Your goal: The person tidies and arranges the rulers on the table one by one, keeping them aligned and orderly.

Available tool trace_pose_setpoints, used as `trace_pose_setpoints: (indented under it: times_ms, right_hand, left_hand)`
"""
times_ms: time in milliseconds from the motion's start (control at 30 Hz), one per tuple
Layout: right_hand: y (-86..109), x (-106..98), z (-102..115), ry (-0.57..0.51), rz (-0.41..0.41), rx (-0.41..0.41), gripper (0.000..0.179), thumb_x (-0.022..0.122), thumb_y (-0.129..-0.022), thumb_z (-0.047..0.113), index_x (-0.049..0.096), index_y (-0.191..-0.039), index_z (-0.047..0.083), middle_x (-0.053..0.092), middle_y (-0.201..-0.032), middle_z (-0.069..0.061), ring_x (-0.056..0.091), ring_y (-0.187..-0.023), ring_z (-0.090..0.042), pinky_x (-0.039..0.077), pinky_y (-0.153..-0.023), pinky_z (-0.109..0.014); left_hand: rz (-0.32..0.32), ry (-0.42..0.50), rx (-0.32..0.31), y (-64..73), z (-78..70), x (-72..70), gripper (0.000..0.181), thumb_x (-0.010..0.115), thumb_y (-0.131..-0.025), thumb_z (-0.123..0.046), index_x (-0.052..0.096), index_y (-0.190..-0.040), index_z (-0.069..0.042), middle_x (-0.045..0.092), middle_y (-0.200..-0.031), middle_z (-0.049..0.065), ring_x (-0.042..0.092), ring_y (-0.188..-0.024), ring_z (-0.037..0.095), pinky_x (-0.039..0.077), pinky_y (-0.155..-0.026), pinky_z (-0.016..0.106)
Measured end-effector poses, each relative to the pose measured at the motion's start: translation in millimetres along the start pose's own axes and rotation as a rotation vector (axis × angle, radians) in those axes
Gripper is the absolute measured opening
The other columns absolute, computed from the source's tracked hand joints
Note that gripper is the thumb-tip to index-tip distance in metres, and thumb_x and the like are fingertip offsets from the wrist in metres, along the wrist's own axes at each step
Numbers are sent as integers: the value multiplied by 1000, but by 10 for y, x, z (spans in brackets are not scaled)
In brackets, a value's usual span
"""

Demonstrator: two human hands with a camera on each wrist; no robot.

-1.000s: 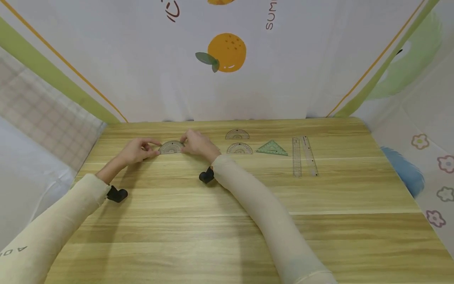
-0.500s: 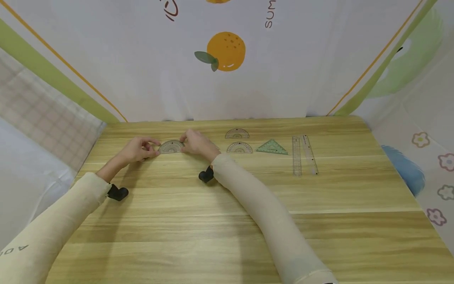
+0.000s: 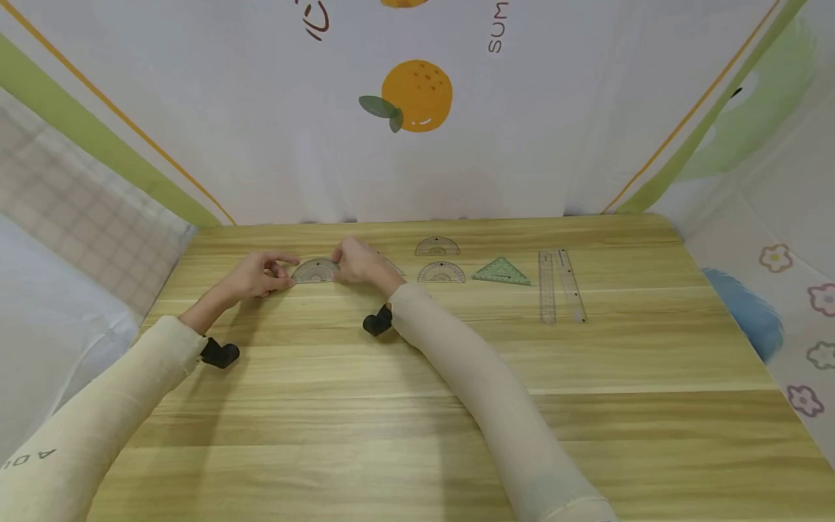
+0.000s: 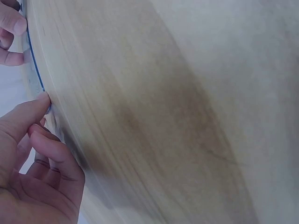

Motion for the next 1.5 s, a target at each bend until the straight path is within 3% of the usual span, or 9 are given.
trace_pose_setpoints:
  times_ms: [533,967,1500]
  right_hand:
    - [18,52,-30,-110,-13,-17,40,79,-87,2,62,-123,-4,49,-73,-2,40,-58,-10,36,-56,-23]
    - [32,67,-53,-143,-28,-56,39,82,-84,0,63,-118,-3,48,-74,-1,40,-61,-10,36,-58,-23]
    - [70,61,-69,-132,-84,-41,36,83,-85,7,65,-115,3,47,-82,-3,43,-71,-14,37,-64,-25]
  left_hand:
    - [-13,-35,-20,27,14,-3,27,73,-94,-3,62,-115,10,58,-80,8,46,-58,11,41,-50,24]
    - [-35,-63,28,27,64,0,32,76,-91,-2,66,-119,9,62,-83,8,52,-70,15,42,-59,25]
    - [-63,-54,100,55,54,-23,21,79,-88,-2,69,-104,7,60,-78,7,50,-70,15,39,-58,25]
Point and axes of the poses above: each hand's wrist, its own y-axis away from the middle knuckle, its own x-axis out of the palm, z = x × y, the point moved 1 cm from there along -y, towards the middle knuckle
